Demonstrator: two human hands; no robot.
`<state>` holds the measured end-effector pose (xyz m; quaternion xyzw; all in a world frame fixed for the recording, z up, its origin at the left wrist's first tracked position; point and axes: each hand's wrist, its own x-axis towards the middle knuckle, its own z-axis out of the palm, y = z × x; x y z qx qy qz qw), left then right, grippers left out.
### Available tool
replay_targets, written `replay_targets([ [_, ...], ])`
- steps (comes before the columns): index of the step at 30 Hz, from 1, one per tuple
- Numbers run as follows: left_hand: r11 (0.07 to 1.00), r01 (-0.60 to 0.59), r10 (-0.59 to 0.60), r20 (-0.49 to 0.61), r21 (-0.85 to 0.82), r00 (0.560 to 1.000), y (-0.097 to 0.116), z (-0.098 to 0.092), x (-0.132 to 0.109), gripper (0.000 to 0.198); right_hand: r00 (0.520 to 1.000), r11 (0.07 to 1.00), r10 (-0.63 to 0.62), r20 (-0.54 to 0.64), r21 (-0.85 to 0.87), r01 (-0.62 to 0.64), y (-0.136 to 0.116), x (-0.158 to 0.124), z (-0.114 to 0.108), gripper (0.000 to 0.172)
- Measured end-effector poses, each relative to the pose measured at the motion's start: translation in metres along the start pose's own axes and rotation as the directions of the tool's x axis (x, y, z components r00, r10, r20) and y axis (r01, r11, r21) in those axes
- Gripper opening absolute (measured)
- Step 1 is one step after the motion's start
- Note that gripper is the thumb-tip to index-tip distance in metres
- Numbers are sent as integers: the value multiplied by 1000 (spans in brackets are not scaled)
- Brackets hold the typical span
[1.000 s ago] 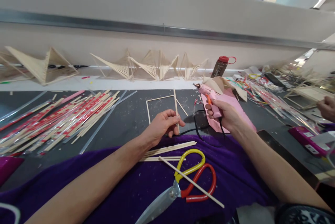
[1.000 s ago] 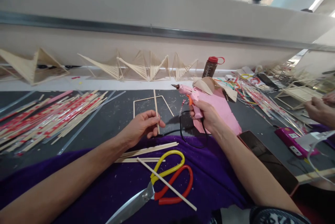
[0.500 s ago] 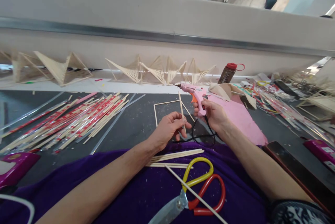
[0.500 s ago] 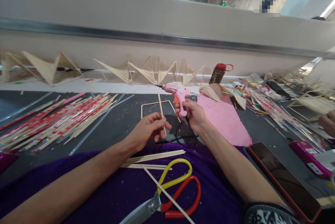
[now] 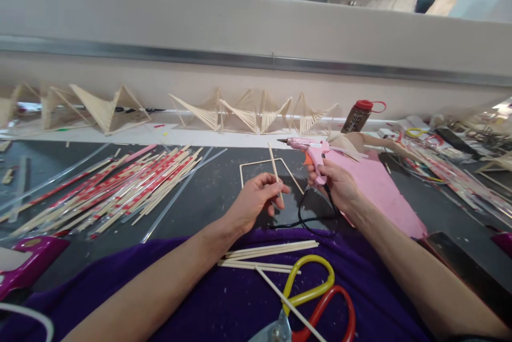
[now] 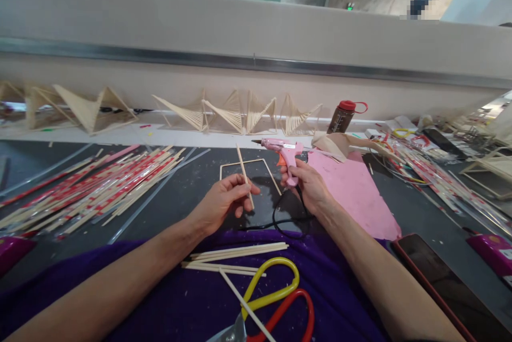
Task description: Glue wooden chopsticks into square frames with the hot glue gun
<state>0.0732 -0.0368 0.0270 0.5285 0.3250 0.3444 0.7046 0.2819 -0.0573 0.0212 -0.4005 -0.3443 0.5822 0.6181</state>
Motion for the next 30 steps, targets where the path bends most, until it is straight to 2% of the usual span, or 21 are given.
replay_targets([
  [4, 997, -35, 26, -132, -68, 991, 11, -14, 7, 22, 997, 998, -60, -54, -23, 59, 2, 1, -5, 17],
  [8, 995, -25, 10, -151, -97, 989, 16, -31, 14, 18, 999, 991, -45, 1, -127, 45, 1, -2, -8, 20],
  [13, 999, 44, -41, -104, 30, 994, 11, -36, 17, 28, 999, 965, -30, 46, -257, 41, -3, -6, -9, 26],
  [18, 983, 96, -88, -57, 159, 995, 4, -33, 17, 17, 999, 925, -49, -3, -378, 44, 1, -6, -11, 34],
  [25, 963, 114, -116, -7, 246, 993, 3, -32, 15, 29, 998, 927, -51, -44, -375, 31, 0, -5, -12, 35],
  [30, 916, 94, -117, 37, 390, 992, 9, -32, 12, 29, 999, 921, -26, -32, -390, 12, -6, -2, -21, 38],
])
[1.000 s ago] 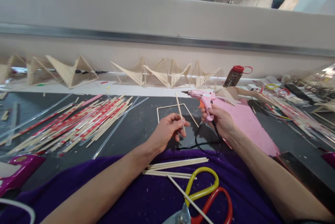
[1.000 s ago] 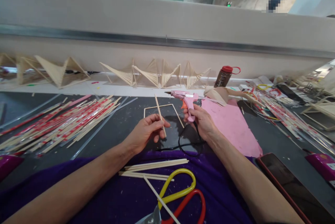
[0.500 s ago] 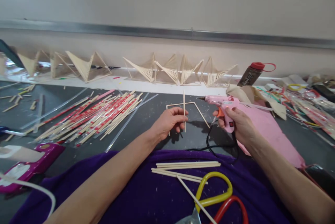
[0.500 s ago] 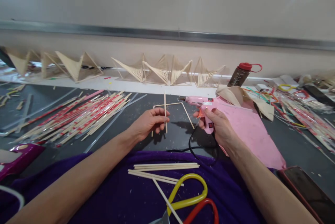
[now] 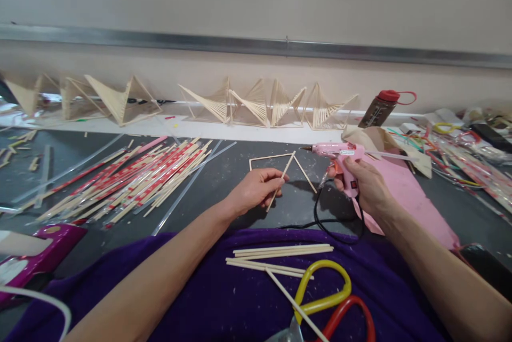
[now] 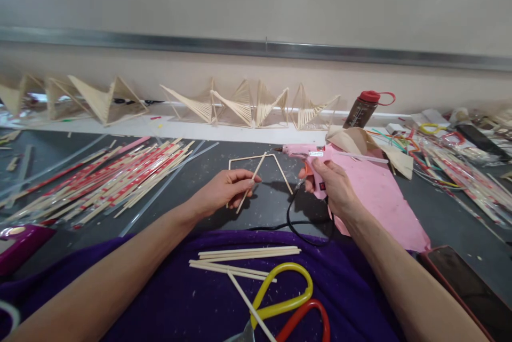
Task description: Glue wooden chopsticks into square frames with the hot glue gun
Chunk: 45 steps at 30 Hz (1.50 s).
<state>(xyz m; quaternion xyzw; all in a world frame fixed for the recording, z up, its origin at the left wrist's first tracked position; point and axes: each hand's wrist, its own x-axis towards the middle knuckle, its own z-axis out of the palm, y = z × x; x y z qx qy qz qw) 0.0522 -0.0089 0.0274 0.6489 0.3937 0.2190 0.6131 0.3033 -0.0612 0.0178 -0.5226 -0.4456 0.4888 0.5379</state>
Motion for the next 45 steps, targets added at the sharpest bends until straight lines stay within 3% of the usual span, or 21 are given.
replay_targets([
  [5, 964, -99, 106, -15, 246, 994, 3, -3, -3, 29, 1000, 999, -25, 8, 33, 25, -2, 1, -6, 32],
  [8, 948, -112, 125, -25, 298, 992, 3, -4, -3, 32, 1000, 999, -23, 5, 47, 23, -2, 1, -7, 31],
  [31, 915, -144, 177, -56, 376, 983, 4, -3, -3, 32, 993, 994, -35, 115, 105, 23, -3, -1, -6, 31],
  [45, 924, -129, 160, -58, 361, 985, 5, -4, -3, 32, 993, 995, -44, 106, 98, 33, -3, 0, -5, 30],
])
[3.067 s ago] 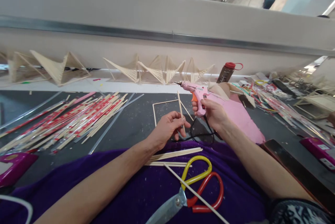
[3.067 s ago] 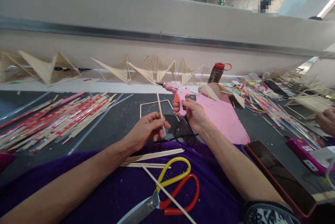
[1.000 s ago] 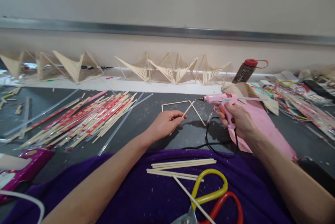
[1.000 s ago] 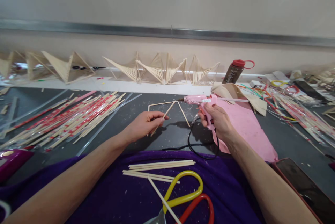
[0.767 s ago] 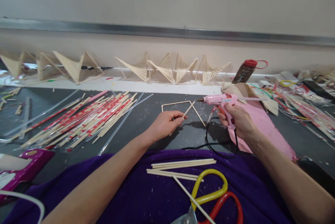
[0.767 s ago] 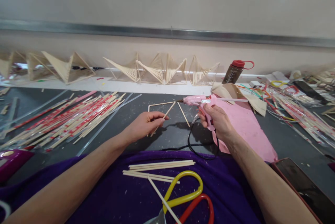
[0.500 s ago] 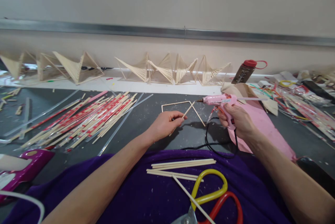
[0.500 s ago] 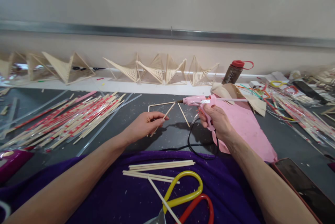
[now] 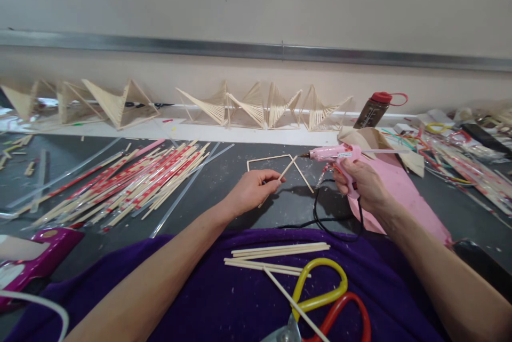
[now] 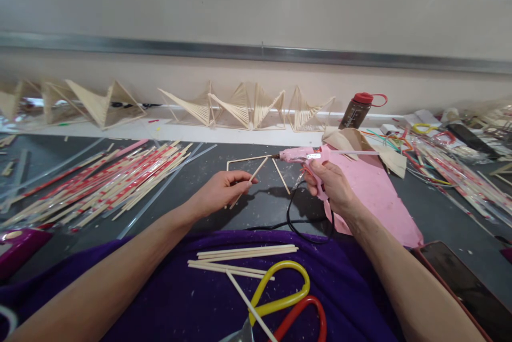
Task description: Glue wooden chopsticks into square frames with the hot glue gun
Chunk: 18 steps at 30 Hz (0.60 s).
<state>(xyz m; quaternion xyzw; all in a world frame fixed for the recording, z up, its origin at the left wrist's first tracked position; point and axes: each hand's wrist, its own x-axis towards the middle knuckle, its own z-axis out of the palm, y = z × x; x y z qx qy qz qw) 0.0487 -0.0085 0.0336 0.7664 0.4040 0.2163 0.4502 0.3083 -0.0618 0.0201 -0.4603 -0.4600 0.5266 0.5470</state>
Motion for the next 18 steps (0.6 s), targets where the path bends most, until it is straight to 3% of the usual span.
replay_targets([
  [18, 1000, 11, -11, -1, -9, 1000, 1, 1, 0, 30, 1000, 999, 4, -1, -42, -4, 0, 0, -1, 32],
])
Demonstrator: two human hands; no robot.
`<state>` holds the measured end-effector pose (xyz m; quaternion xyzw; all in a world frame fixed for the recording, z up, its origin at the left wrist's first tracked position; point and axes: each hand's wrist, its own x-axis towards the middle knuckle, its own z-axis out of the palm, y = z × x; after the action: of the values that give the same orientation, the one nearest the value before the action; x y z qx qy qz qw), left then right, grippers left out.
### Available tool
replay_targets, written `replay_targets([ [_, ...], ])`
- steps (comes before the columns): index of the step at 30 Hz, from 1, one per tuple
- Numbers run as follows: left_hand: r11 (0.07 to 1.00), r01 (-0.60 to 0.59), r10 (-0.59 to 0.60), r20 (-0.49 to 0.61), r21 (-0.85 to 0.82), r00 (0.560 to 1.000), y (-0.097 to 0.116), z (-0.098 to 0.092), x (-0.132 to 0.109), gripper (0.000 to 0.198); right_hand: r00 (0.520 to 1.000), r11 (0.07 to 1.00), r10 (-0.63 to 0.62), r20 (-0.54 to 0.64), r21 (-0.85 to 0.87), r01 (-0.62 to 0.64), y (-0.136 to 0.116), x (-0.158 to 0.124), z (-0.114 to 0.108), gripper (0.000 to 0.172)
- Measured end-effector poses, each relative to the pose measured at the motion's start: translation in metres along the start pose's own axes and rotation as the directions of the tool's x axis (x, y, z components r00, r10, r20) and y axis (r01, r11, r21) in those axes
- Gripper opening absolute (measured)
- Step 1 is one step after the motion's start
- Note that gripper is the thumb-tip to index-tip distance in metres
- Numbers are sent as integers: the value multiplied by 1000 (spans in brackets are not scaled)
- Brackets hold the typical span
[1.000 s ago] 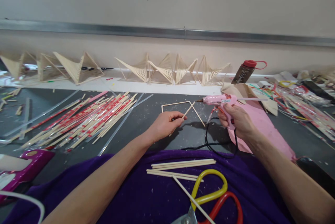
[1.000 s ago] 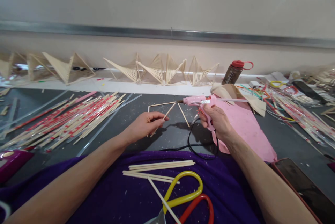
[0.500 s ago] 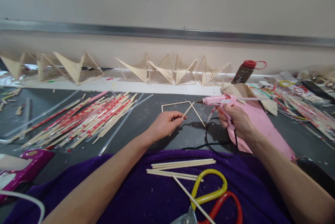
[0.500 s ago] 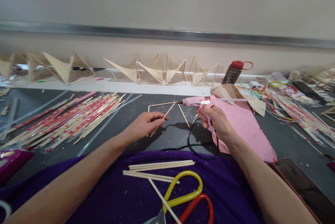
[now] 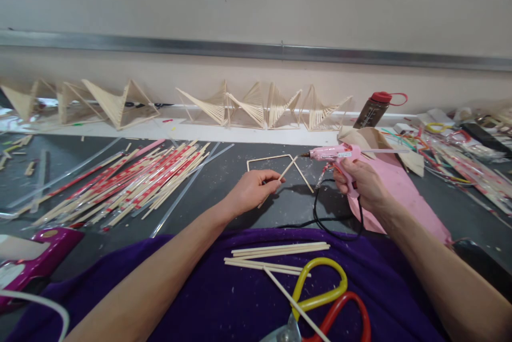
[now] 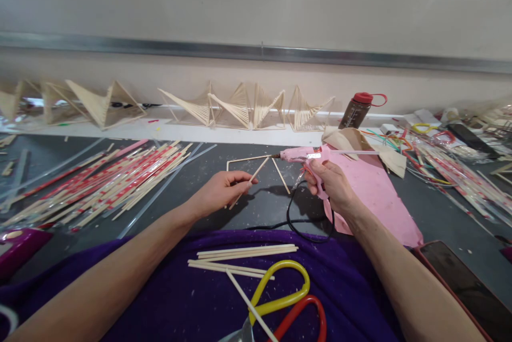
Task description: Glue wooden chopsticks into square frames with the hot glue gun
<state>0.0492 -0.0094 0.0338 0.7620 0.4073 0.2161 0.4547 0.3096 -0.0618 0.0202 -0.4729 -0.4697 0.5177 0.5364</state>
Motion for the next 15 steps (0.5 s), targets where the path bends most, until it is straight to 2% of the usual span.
replay_targets([
  [7, 1000, 22, -22, 9, 1, 1000, 0, 0, 0, 32, 1000, 1000, 13, -10, -16, -13, -1, 0, 0, 33],
  [15, 999, -25, 25, 3, 37, 1000, -4, -1, 2, 31, 1000, 1000, 10, 1, -10, -10, 1, -1, 0, 33],
])
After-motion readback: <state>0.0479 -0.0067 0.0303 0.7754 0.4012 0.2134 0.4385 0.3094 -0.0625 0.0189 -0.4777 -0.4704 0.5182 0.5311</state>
